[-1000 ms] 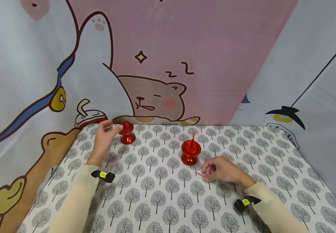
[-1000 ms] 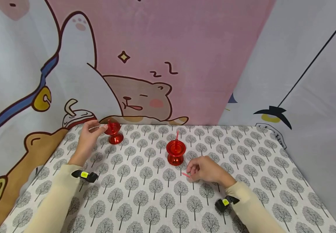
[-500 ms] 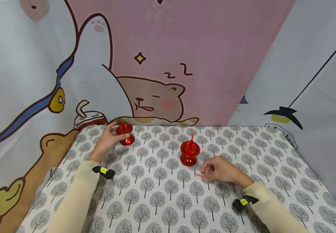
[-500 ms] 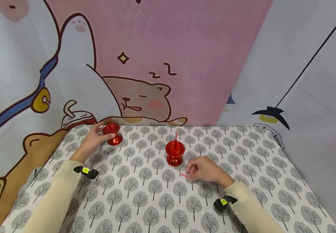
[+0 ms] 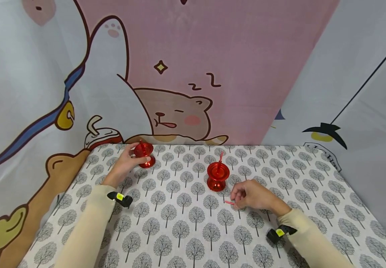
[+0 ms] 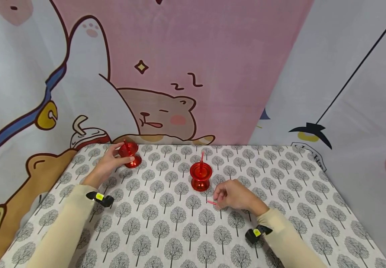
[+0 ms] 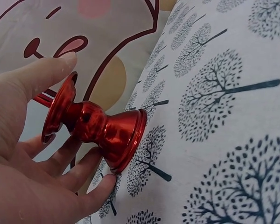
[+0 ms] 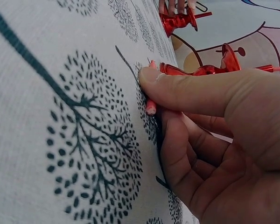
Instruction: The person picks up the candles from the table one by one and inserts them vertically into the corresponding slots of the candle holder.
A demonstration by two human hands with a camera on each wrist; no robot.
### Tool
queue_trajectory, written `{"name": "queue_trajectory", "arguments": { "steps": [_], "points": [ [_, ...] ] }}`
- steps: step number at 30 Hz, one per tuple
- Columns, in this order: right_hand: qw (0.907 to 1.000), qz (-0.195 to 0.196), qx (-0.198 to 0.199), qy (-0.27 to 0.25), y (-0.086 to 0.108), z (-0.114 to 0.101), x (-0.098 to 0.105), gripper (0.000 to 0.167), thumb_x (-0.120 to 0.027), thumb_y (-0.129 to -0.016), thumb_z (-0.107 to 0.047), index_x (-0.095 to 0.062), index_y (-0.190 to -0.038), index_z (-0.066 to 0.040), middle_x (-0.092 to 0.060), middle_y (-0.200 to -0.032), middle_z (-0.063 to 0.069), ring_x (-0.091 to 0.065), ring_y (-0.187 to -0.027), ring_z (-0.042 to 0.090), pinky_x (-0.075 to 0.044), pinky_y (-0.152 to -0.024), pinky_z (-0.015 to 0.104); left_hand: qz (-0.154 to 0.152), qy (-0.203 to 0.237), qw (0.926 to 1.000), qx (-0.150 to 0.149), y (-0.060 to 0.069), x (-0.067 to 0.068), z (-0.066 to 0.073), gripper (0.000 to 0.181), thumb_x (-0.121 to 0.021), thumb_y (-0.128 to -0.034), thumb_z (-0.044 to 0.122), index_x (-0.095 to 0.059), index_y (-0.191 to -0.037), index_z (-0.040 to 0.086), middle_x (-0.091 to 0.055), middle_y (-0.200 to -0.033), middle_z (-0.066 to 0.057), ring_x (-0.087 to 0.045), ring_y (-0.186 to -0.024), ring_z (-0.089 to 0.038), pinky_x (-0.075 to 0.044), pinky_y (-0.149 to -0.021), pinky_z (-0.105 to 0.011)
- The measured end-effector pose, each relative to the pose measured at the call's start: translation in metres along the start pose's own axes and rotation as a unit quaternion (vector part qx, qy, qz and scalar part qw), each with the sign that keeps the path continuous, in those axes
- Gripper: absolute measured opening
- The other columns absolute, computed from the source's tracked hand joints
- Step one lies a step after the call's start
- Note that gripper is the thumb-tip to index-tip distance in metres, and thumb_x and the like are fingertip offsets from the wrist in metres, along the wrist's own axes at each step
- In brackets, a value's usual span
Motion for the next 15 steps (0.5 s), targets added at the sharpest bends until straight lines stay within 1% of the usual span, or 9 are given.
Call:
{"name": "queue_trajectory", "arguments": {
  "steps": [6, 9, 12, 15],
  "points": [
    [1.0000, -0.002, 0.007, 0.006, 0.001, -0.001, 0.000, 0.024, -0.092, -0.080, 0.000, -0.078, -0.094, -0.013, -0.072, -0.081, -0.005, -0.068, -0.075, 0.014, -0.058, -0.067, 0.026, -0.003, -0.008, 1.0000, -0.003, 0.002, -0.005, 0.001, 0.100, -0.084, -0.0981, 0.018, -0.020, -0.175, 0.009, -0.036, -0.168, -0.030, -0.041, -0.152, -0.050, -0.036, -0.124, -0.066],
    [0.9998, -0.006, 0.014, 0.013, 0.002, -0.003, 0.000, 0.023, -0.090, -0.081, 0.001, -0.078, -0.093, -0.014, -0.071, -0.080, -0.006, -0.067, -0.075, 0.012, -0.058, -0.067, 0.025, -0.002, -0.014, 0.9998, -0.011, 0.003, -0.006, 0.001, 0.097, -0.083, -0.0986, 0.017, -0.023, -0.173, 0.008, -0.039, -0.165, -0.031, -0.044, -0.150, -0.050, -0.038, -0.122, -0.065],
    [0.9989, -0.007, 0.035, 0.028, 0.002, -0.006, -0.001, 0.023, -0.085, -0.081, 0.006, -0.079, -0.092, -0.014, -0.069, -0.079, -0.008, -0.064, -0.073, 0.009, -0.057, -0.066, 0.024, -0.002, -0.025, 0.9995, -0.019, 0.003, -0.008, 0.000, 0.092, -0.082, -0.0992, 0.017, -0.026, -0.172, 0.008, -0.042, -0.163, -0.031, -0.047, -0.147, -0.050, -0.042, -0.119, -0.064],
    [0.9970, -0.006, 0.058, 0.051, 0.003, -0.011, -0.002, 0.024, -0.080, -0.079, 0.008, -0.078, -0.091, -0.013, -0.067, -0.078, -0.010, -0.061, -0.071, 0.006, -0.055, -0.064, 0.024, -0.010, -0.034, 0.9991, -0.024, 0.004, -0.009, -0.001, 0.090, -0.083, -0.0995, 0.017, -0.028, -0.171, 0.008, -0.043, -0.162, -0.030, -0.050, -0.146, -0.049, -0.045, -0.117, -0.062]
  ]
}}
Point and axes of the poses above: each hand's wrist, its own y-axis away from the middle knuckle, its own x-axis out of the back of the hand, z = x × y, the point moved 2 cm from there along -y, towards the middle knuckle
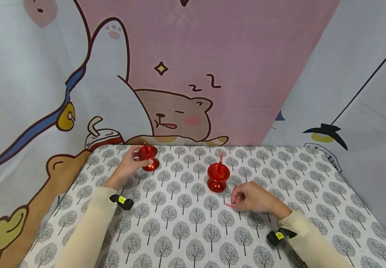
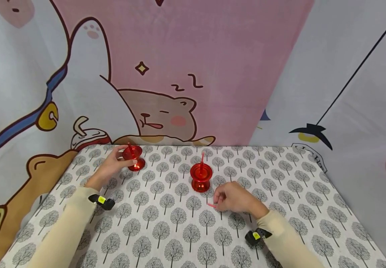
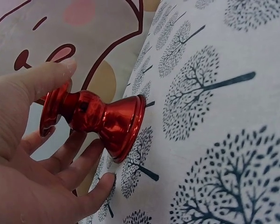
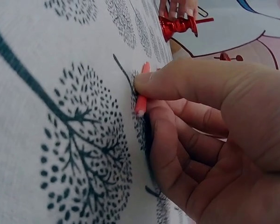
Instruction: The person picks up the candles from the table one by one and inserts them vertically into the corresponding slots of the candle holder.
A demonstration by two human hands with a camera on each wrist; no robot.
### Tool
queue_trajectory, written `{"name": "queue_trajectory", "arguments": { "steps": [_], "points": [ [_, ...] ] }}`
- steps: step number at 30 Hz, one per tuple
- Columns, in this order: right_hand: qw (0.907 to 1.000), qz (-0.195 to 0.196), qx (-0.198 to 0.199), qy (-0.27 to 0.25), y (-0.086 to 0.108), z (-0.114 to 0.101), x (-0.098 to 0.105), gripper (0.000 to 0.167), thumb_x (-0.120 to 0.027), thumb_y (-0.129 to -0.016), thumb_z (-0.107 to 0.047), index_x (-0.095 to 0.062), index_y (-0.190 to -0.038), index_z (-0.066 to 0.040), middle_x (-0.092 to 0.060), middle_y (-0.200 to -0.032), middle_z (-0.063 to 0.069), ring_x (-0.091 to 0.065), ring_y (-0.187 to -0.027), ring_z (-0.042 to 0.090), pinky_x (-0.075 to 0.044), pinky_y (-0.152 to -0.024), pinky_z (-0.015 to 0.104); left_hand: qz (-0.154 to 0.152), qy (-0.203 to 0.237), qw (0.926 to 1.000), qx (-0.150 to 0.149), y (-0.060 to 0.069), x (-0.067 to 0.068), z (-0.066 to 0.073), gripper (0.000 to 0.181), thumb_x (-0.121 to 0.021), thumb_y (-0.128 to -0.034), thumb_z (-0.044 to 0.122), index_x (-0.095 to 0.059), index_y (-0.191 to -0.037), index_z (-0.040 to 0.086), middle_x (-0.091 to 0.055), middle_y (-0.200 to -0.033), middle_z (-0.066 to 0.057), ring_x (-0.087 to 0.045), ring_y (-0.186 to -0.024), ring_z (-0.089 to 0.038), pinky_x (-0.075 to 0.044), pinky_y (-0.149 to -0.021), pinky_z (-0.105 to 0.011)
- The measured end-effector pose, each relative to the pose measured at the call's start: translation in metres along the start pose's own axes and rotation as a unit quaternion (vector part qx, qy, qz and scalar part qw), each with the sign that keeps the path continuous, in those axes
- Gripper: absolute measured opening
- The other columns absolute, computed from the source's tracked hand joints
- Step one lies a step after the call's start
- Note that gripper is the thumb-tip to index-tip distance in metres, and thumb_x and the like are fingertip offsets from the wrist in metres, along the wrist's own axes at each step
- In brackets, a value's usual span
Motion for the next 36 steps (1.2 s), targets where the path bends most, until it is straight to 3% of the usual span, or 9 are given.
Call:
{"name": "queue_trajectory", "arguments": {
  "steps": [5, 13, 19, 29, 36],
  "points": [
    [0.9991, -0.001, 0.016, 0.038, -0.001, -0.007, -0.002, 0.024, -0.080, -0.077, 0.007, -0.076, -0.086, -0.015, -0.065, -0.076, -0.014, -0.059, -0.070, 0.002, -0.055, -0.064, 0.024, -0.017, -0.003, 0.9998, -0.010, 0.001, -0.004, 0.000, 0.090, -0.082, -0.1002, 0.018, -0.027, -0.170, 0.006, -0.043, -0.161, -0.030, -0.051, -0.144, -0.049, -0.048, -0.113, -0.058],
    [0.9968, -0.010, 0.002, 0.079, -0.003, -0.013, -0.005, 0.028, -0.084, -0.074, 0.003, -0.071, -0.078, -0.022, -0.061, -0.071, -0.018, -0.056, -0.065, 0.001, -0.050, -0.062, 0.023, -0.034, -0.002, 0.9990, -0.029, 0.005, -0.015, 0.004, 0.089, -0.083, -0.0991, 0.018, -0.029, -0.168, 0.003, -0.048, -0.158, -0.031, -0.060, -0.133, -0.045, -0.056, -0.105, -0.049],
    [0.9961, -0.007, 0.002, 0.087, -0.004, -0.012, -0.005, 0.028, -0.084, -0.072, 0.001, -0.069, -0.076, -0.022, -0.058, -0.069, -0.017, -0.052, -0.065, 0.001, -0.046, -0.062, 0.024, -0.056, -0.014, 0.9979, -0.029, 0.010, -0.024, 0.007, 0.088, -0.085, -0.0983, 0.021, -0.032, -0.167, 0.007, -0.049, -0.156, -0.030, -0.060, -0.134, -0.044, -0.054, -0.106, -0.053],
    [0.9972, -0.014, -0.005, 0.073, -0.003, -0.010, -0.005, 0.028, -0.082, -0.073, 0.001, -0.067, -0.078, -0.022, -0.058, -0.070, -0.015, -0.053, -0.064, 0.003, -0.047, -0.063, 0.025, -0.084, -0.011, 0.9956, -0.041, 0.020, -0.045, 0.014, 0.082, -0.087, -0.0970, 0.019, -0.039, -0.163, 0.009, -0.055, -0.151, -0.025, -0.062, -0.129, -0.039, -0.055, -0.099, -0.047],
    [0.9980, -0.014, -0.006, 0.061, -0.003, -0.006, -0.005, 0.027, -0.082, -0.073, 0.001, -0.068, -0.078, -0.022, -0.059, -0.070, -0.015, -0.054, -0.064, 0.004, -0.048, -0.062, 0.025, -0.112, -0.015, 0.9922, -0.053, 0.028, -0.062, 0.017, 0.079, -0.086, -0.0965, 0.017, -0.041, -0.161, 0.010, -0.064, -0.142, -0.023, -0.062, -0.131, -0.039, -0.052, -0.107, -0.055]
  ]
}}
Point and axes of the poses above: each hand's wrist, its own y-axis away from the middle knuckle, its own x-axis out of the back of the hand, z = x × y, the point moved 2 cm from there along -y, towards the middle knuckle
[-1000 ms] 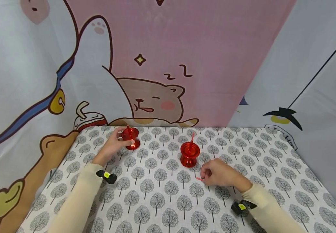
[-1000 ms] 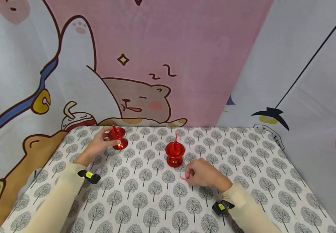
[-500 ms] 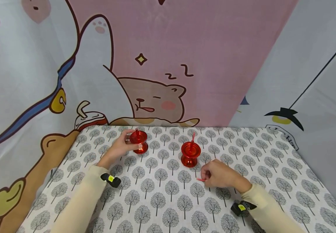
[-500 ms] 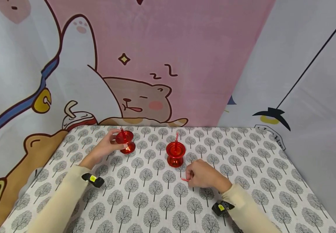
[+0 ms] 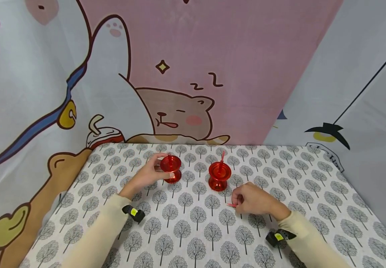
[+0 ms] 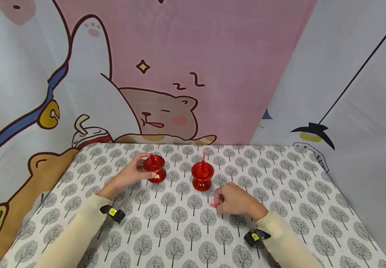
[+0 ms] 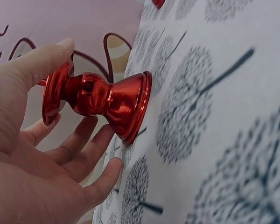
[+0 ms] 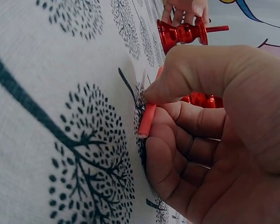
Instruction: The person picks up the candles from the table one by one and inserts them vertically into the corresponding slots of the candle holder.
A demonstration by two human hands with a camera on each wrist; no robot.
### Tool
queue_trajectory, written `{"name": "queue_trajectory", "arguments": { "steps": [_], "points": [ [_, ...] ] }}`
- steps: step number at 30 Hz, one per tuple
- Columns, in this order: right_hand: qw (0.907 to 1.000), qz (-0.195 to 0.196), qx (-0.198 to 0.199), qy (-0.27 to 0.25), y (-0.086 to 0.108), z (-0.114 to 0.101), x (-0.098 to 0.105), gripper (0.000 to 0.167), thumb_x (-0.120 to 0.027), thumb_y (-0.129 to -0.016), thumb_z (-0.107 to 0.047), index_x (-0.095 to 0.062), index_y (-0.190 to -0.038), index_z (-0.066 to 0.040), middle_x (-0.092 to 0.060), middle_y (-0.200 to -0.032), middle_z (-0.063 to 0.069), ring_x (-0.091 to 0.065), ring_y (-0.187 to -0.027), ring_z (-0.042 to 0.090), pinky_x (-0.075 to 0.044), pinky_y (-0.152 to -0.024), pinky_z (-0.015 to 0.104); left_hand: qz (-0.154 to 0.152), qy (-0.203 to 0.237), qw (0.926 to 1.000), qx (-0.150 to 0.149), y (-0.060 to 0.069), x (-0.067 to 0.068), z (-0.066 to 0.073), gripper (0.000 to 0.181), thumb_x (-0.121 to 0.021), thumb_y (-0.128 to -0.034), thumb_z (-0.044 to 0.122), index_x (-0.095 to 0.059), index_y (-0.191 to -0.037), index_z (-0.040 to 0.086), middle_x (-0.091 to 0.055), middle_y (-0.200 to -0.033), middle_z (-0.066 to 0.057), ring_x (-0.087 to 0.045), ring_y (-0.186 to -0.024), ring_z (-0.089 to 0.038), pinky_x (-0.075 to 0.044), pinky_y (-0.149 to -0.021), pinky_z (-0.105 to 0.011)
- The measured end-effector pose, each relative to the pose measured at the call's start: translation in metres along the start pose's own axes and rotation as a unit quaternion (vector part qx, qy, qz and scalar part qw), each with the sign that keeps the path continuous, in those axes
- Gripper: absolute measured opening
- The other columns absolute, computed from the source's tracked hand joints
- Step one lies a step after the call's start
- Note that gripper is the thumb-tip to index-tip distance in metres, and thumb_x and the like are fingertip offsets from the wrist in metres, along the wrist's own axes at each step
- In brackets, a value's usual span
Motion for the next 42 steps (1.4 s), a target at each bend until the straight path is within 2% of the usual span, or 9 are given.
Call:
{"name": "queue_trajectory", "arguments": {
  "steps": [6, 10, 15, 20, 26, 29, 33, 38, 42],
  "points": [
    [1.0000, 0.002, 0.001, -0.006, -0.001, 0.002, 0.000, 0.027, -0.082, -0.073, 0.001, -0.068, -0.078, -0.022, -0.059, -0.069, -0.014, -0.054, -0.064, 0.004, -0.047, -0.061, 0.024, -0.029, 0.005, 0.9993, -0.024, 0.002, -0.013, 0.006, 0.077, -0.086, -0.0955, 0.013, -0.043, -0.160, 0.007, -0.065, -0.139, -0.025, -0.068, -0.126, -0.040, -0.057, -0.105, -0.054],
    [0.9999, 0.002, 0.003, -0.009, 0.000, 0.003, 0.000, 0.027, -0.081, -0.073, 0.002, -0.067, -0.078, -0.022, -0.058, -0.069, -0.014, -0.053, -0.064, 0.004, -0.046, -0.061, 0.024, -0.036, 0.005, 0.9990, -0.027, 0.003, -0.022, 0.010, 0.077, -0.087, -0.0941, 0.013, -0.045, -0.159, 0.008, -0.066, -0.137, -0.022, -0.070, -0.123, -0.038, -0.059, -0.102, -0.051],
    [0.9999, 0.002, 0.002, -0.013, 0.000, 0.003, 0.000, 0.027, -0.080, -0.074, 0.002, -0.067, -0.077, -0.022, -0.058, -0.069, -0.014, -0.052, -0.063, 0.004, -0.045, -0.060, 0.024, -0.048, 0.019, 0.9974, -0.051, 0.005, -0.035, 0.012, 0.074, -0.087, -0.0933, 0.008, -0.047, -0.156, 0.006, -0.067, -0.137, -0.022, -0.069, -0.124, -0.037, -0.057, -0.105, -0.051],
    [0.9999, 0.003, 0.002, -0.016, 0.000, 0.003, -0.001, 0.026, -0.079, -0.075, 0.001, -0.067, -0.078, -0.021, -0.057, -0.069, -0.013, -0.052, -0.063, 0.004, -0.045, -0.060, 0.024, -0.057, 0.011, 0.9967, -0.057, 0.008, -0.045, 0.017, 0.075, -0.089, -0.0922, 0.009, -0.048, -0.156, 0.009, -0.067, -0.136, -0.018, -0.069, -0.124, -0.036, -0.057, -0.106, -0.049],
    [0.9996, 0.004, 0.009, -0.028, 0.001, 0.001, 0.000, 0.025, -0.080, -0.076, 0.001, -0.068, -0.079, -0.020, -0.059, -0.070, -0.014, -0.054, -0.064, 0.004, -0.047, -0.060, 0.023, -0.082, 0.020, 0.9941, -0.069, 0.012, -0.055, 0.022, 0.079, -0.090, -0.0913, 0.009, -0.046, -0.157, 0.007, -0.067, -0.136, -0.017, -0.068, -0.126, -0.037, -0.059, -0.105, -0.045],
    [0.9990, 0.007, 0.027, -0.036, 0.001, -0.001, 0.000, 0.024, -0.081, -0.077, 0.001, -0.070, -0.081, -0.020, -0.060, -0.072, -0.015, -0.055, -0.066, 0.004, -0.050, -0.060, 0.024, -0.087, 0.013, 0.9936, -0.071, 0.014, -0.059, 0.024, 0.080, -0.091, -0.0902, 0.011, -0.047, -0.157, 0.007, -0.067, -0.135, -0.015, -0.069, -0.126, -0.036, -0.058, -0.106, -0.046],
    [0.9959, 0.016, 0.075, -0.046, 0.000, -0.003, 0.000, 0.024, -0.082, -0.079, 0.004, -0.072, -0.084, -0.018, -0.060, -0.075, -0.016, -0.055, -0.068, 0.002, -0.052, -0.061, 0.023, -0.091, 0.005, 0.9930, -0.075, 0.018, -0.065, 0.026, 0.080, -0.092, -0.0898, 0.012, -0.048, -0.156, 0.007, -0.065, -0.135, -0.015, -0.068, -0.127, -0.036, -0.058, -0.107, -0.049],
    [0.9860, 0.032, 0.150, -0.066, -0.002, -0.011, 0.004, 0.032, -0.079, -0.079, 0.009, -0.069, -0.087, -0.021, -0.058, -0.077, -0.015, -0.052, -0.068, 0.000, -0.050, -0.057, 0.021, -0.096, 0.008, 0.9921, -0.081, 0.022, -0.072, 0.028, 0.080, -0.092, -0.0892, 0.011, -0.049, -0.156, 0.006, -0.066, -0.133, -0.015, -0.069, -0.124, -0.035, -0.057, -0.107, -0.054],
    [0.9766, 0.046, 0.187, -0.095, -0.004, -0.022, 0.007, 0.037, -0.076, -0.078, 0.012, -0.067, -0.090, -0.022, -0.059, -0.079, -0.013, -0.053, -0.071, 0.001, -0.049, -0.058, 0.021, -0.100, 0.015, 0.9913, -0.084, 0.025, -0.079, 0.030, 0.079, -0.092, -0.0885, 0.010, -0.050, -0.155, 0.008, -0.066, -0.132, -0.014, -0.070, -0.123, -0.034, -0.057, -0.107, -0.052]
  ]
}}
Point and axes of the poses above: each hand's wrist, its own y-axis away from the middle knuckle, its own x-axis out of the back of the hand, z = x × y, the point moved 2 cm from there along -y, towards the middle knuckle
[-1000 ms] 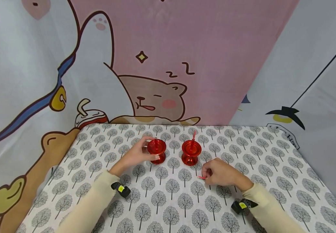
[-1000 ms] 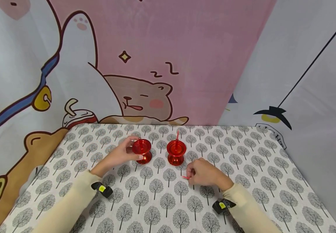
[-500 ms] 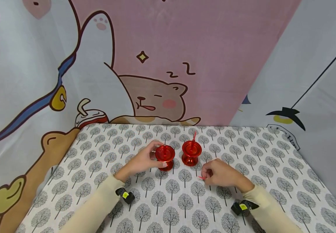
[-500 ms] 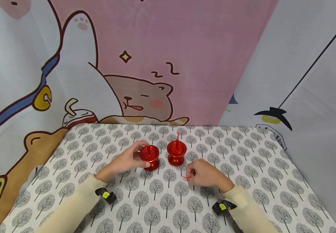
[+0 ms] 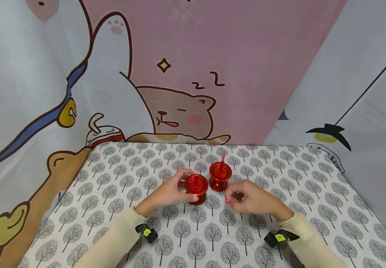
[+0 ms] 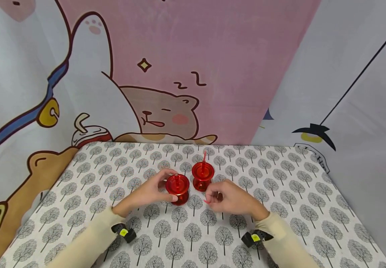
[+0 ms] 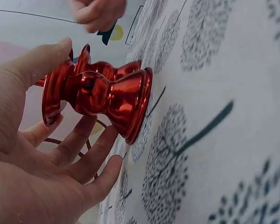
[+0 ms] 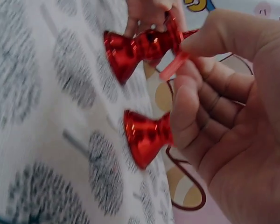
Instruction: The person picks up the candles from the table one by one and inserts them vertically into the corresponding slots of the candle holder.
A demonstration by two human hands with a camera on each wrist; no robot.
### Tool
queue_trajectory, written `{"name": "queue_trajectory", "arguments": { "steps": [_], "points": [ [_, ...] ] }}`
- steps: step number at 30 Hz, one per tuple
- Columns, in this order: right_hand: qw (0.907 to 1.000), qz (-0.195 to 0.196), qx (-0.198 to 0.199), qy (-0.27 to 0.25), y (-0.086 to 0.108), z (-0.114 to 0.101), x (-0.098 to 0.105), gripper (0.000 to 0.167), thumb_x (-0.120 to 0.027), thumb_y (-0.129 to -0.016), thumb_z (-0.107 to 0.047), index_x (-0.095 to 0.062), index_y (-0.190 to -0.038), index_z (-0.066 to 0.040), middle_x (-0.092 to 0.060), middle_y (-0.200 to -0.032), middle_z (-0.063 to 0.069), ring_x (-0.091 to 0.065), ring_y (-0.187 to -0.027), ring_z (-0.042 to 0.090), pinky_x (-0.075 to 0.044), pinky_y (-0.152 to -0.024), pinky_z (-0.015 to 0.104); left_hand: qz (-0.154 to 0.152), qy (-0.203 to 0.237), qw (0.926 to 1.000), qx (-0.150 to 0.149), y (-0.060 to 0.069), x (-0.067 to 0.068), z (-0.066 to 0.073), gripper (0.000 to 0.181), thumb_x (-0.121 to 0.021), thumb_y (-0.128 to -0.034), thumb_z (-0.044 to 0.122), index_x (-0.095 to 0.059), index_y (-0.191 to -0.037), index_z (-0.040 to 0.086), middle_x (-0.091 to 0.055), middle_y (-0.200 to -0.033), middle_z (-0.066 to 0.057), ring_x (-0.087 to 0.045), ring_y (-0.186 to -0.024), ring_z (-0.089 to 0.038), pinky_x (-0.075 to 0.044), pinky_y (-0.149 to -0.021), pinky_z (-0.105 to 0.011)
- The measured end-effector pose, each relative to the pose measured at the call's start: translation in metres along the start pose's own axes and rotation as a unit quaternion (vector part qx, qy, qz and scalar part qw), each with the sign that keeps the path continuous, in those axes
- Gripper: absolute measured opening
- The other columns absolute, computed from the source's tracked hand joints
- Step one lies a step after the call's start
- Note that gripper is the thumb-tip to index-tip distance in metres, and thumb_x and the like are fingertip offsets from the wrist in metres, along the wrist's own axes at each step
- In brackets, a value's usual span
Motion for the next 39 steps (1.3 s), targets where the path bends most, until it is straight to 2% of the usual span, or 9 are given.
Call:
{"name": "queue_trajectory", "arguments": {
  "steps": [6, 10, 14, 21, 24, 31, 39],
  "points": [
    [0.9972, 0.042, 0.023, -0.057, -0.013, -0.016, -0.001, 0.036, -0.072, -0.080, 0.014, -0.069, -0.094, -0.018, -0.061, -0.080, -0.005, -0.058, -0.075, 0.008, -0.054, -0.061, 0.026, -0.010, -0.010, 0.9998, -0.013, 0.001, -0.010, 0.002, 0.077, -0.093, -0.0884, 0.010, -0.052, -0.153, 0.008, -0.068, -0.131, -0.011, -0.070, -0.124, -0.034, -0.055, -0.109, -0.050],
    [0.9916, 0.077, 0.002, -0.103, -0.022, -0.022, -0.003, 0.032, -0.069, -0.084, 0.014, -0.069, -0.094, -0.017, -0.064, -0.084, 0.000, -0.062, -0.078, 0.014, -0.057, -0.068, 0.028, -0.016, -0.023, 0.9995, -0.016, 0.002, -0.014, 0.004, 0.077, -0.094, -0.0877, 0.012, -0.052, -0.153, 0.010, -0.069, -0.132, -0.010, -0.072, -0.121, -0.031, -0.056, -0.107, -0.050],
    [0.9810, 0.128, -0.031, -0.142, -0.031, -0.027, -0.006, 0.023, -0.070, -0.090, 0.011, -0.069, -0.096, -0.011, -0.066, -0.090, 0.007, -0.065, -0.083, 0.017, -0.059, -0.074, 0.028, -0.016, -0.027, 0.9994, -0.015, 0.003, -0.016, 0.005, 0.079, -0.095, -0.0871, 0.012, -0.052, -0.153, 0.010, -0.069, -0.134, -0.011, -0.072, -0.121, -0.031, -0.057, -0.107, -0.051],
    [0.9656, 0.199, -0.071, -0.151, -0.047, -0.034, -0.011, 0.011, -0.072, -0.093, 0.006, -0.070, -0.100, -0.002, -0.068, -0.096, 0.008, -0.064, -0.079, 0.017, -0.058, -0.068, 0.027, -0.017, -0.021, 0.9996, -0.001, 0.004, -0.017, 0.003, 0.081, -0.094, -0.0882, 0.017, -0.050, -0.156, 0.011, -0.071, -0.133, -0.005, -0.072, -0.120, -0.025, -0.055, -0.109, -0.051],
    [0.9611, 0.215, -0.083, -0.152, -0.054, -0.035, -0.013, 0.011, -0.072, -0.093, 0.004, -0.071, -0.100, -0.004, -0.068, -0.094, 0.007, -0.063, -0.075, 0.015, -0.058, -0.064, 0.028, -0.018, -0.022, 0.9996, -0.006, 0.004, -0.018, 0.003, 0.081, -0.094, -0.0887, 0.017, -0.050, -0.156, 0.010, -0.071, -0.134, -0.006, -0.072, -0.121, -0.025, -0.056, -0.108, -0.051],
    [0.9527, 0.234, -0.106, -0.162, -0.065, -0.034, -0.016, 0.006, -0.071, -0.096, -0.002, -0.069, -0.101, 0.000, -0.067, -0.086, 0.007, -0.059, -0.068, 0.017, -0.051, -0.055, 0.029, -0.021, -0.023, 0.9994, -0.017, 0.003, -0.018, 0.002, 0.082, -0.093, -0.0894, 0.017, -0.048, -0.157, 0.006, -0.070, -0.136, -0.008, -0.071, -0.124, -0.029, -0.057, -0.108, -0.047],
    [0.9478, 0.240, -0.114, -0.177, -0.070, -0.033, -0.019, 0.007, -0.072, -0.097, -0.004, -0.069, -0.102, -0.001, -0.067, -0.084, 0.008, -0.058, -0.067, 0.022, -0.049, -0.053, 0.029, -0.019, -0.024, 0.9994, -0.016, 0.004, -0.019, 0.002, 0.081, -0.094, -0.0888, 0.017, -0.050, -0.156, 0.009, -0.071, -0.135, -0.006, -0.071, -0.124, -0.026, -0.057, -0.108, -0.044]
  ]
}}
Point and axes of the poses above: each hand's wrist, its own y-axis away from the middle knuckle, its own x-axis out of the back of the hand, z = x × y, the point moved 2 cm from there along -y, towards the middle knuckle
